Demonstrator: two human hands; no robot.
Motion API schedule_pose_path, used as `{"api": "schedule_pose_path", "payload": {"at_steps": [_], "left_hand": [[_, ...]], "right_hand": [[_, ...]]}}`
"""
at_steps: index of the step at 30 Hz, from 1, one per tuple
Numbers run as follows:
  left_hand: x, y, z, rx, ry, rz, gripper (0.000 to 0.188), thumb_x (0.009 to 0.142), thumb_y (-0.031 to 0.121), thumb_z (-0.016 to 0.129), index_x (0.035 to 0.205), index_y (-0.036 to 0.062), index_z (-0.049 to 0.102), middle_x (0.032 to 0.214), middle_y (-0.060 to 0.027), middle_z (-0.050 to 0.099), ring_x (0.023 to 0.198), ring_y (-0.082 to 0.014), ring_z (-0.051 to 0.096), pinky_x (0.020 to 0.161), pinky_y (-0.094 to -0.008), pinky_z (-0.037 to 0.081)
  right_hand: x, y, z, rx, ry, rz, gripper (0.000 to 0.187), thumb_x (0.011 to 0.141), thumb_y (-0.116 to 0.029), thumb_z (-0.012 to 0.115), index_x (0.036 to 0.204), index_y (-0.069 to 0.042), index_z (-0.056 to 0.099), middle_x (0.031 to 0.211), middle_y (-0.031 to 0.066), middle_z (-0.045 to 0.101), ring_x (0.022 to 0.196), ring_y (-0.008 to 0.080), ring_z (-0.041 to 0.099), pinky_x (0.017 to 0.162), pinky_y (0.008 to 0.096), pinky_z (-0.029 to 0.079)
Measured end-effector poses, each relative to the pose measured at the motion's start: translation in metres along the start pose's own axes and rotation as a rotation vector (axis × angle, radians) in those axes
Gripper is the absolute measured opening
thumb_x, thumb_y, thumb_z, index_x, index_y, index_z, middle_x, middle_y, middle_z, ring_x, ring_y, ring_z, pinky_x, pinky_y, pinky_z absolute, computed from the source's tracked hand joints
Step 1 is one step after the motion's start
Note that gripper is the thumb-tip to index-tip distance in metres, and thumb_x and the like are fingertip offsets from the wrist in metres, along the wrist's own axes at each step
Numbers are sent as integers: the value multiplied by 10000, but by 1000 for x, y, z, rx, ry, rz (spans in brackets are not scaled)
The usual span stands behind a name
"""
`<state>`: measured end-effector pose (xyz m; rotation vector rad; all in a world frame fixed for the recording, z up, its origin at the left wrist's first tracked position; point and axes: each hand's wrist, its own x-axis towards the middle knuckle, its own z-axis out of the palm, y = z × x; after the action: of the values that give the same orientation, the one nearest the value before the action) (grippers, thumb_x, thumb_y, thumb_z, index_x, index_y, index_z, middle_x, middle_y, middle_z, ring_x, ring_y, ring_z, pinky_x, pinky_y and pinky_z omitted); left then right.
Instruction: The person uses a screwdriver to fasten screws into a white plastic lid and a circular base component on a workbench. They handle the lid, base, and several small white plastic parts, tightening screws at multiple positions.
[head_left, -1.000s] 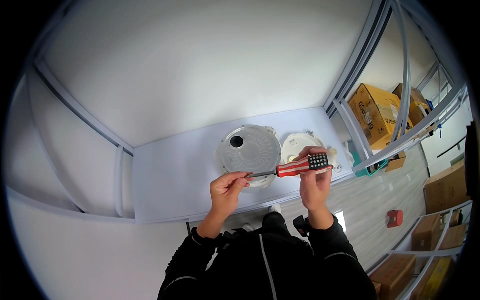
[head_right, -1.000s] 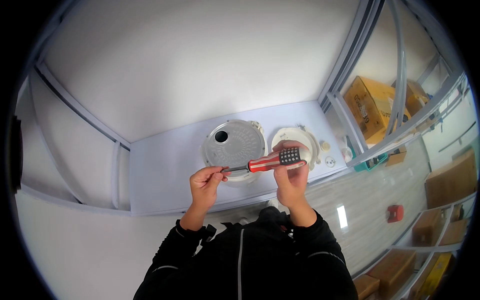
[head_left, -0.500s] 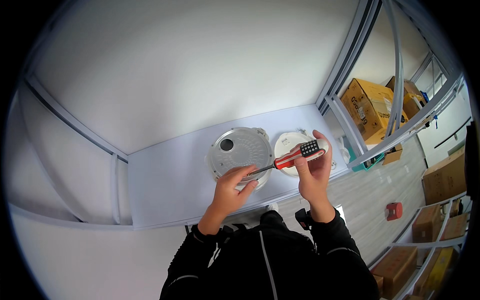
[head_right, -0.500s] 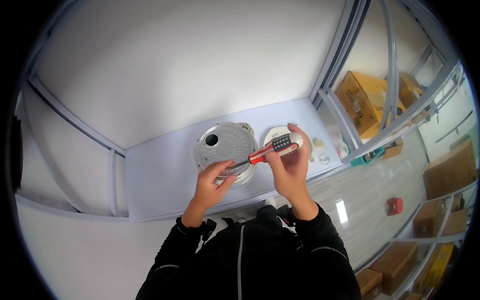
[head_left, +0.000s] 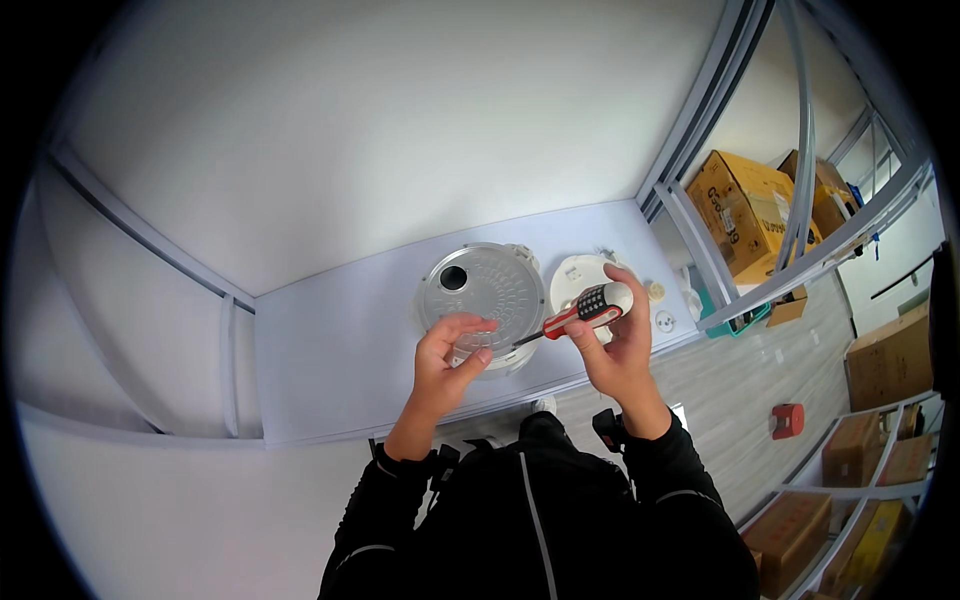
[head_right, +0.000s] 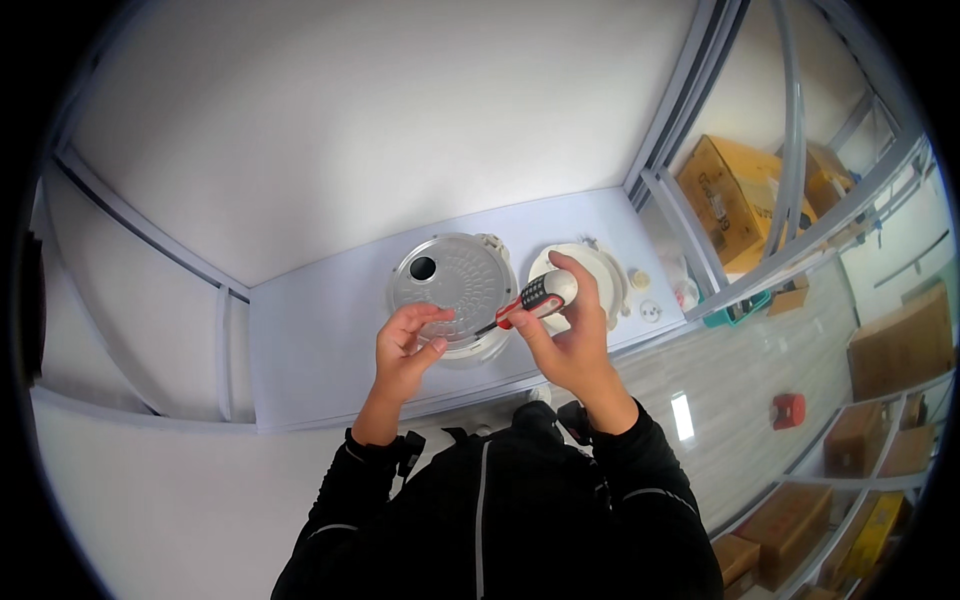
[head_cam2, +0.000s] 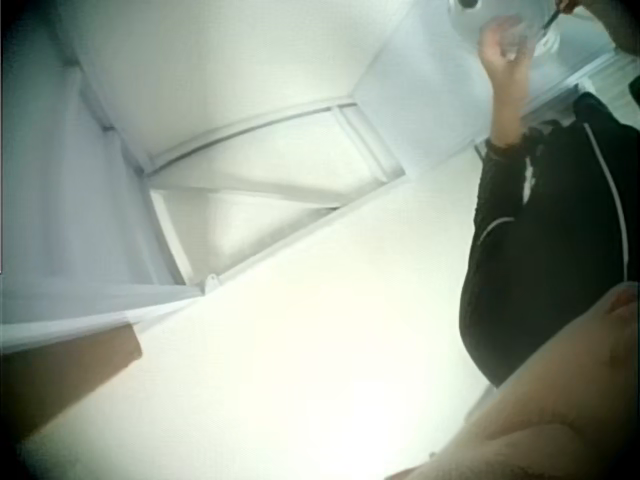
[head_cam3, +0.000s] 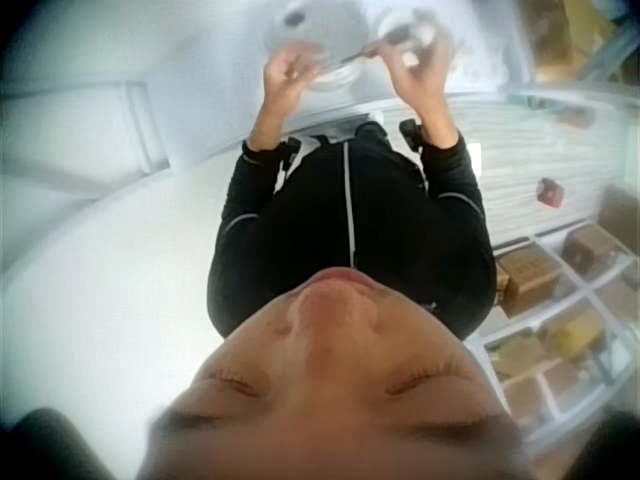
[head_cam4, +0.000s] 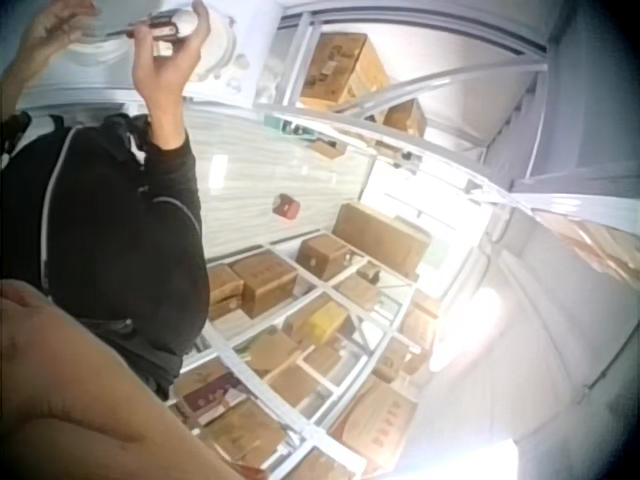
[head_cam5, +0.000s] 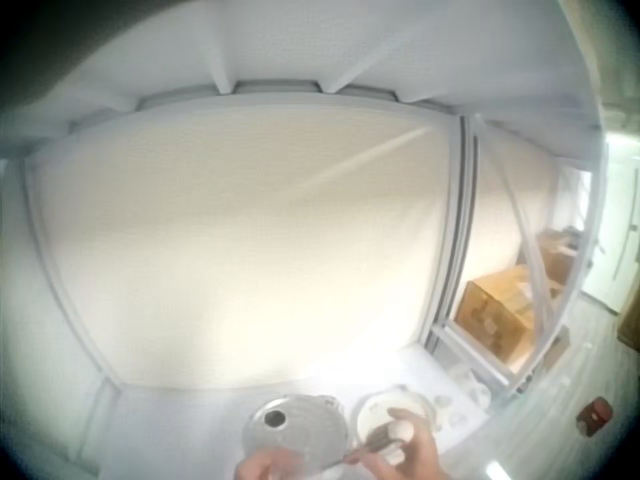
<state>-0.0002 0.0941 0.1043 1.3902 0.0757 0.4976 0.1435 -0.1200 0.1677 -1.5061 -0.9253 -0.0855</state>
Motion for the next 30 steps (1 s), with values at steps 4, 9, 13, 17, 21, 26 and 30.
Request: {"api": "schedule_pose_path", "payload": {"at_steps": [4,9,13,17,21,26,30], "left_hand": [[0,0,1,63,7,-34,400,905,-11,751,1279,9,614,1272,-120,730,1256,-224,662,1068,-358,495],[2,14,18,505,-10,-55,344,866,33,792,1185,62,664,1173,-107,753,1131,-265,708,1005,-393,523],[2,11,24,769,-39,179,345,813,61,825,1130,78,690,1084,-101,762,1004,-320,711,927,-435,538],[3,4,25,851,-29,273,326,800,69,836,1100,88,709,997,-47,780,975,-304,717,897,-433,541],[3,0,27,867,-5,308,293,798,62,834,1068,94,724,962,-22,786,959,-283,722,881,-421,545],[3,-5,27,880,14,337,258,797,65,836,1031,98,733,960,-19,788,949,-272,724,861,-412,549],[3,-7,26,875,25,373,264,791,85,853,1025,92,732,949,-24,792,924,-274,727,842,-408,553]], "right_hand": [[3,-9,6,35,-21,19,719,949,-115,818,1515,29,399,1029,122,750,948,190,746,898,357,592],[4,-13,7,-29,-62,-25,697,954,-83,803,1513,27,402,988,132,776,940,203,771,890,364,604],[4,-14,9,-12,-72,-4,696,948,-82,809,1509,27,411,967,129,782,942,206,774,896,362,601],[6,-18,10,-64,-78,-31,704,926,-107,841,1495,27,448,978,121,769,943,202,765,887,350,594],[8,-20,12,-40,-76,-20,714,901,-132,873,1480,27,487,984,114,757,930,195,754,866,339,590],[13,-21,15,-115,-120,-69,720,871,-176,902,1459,10,530,983,119,754,895,221,755,824,331,590],[19,-26,19,-156,-127,-63,720,838,-205,925,1425,0,562,984,117,734,849,241,732,770,325,582]]}}
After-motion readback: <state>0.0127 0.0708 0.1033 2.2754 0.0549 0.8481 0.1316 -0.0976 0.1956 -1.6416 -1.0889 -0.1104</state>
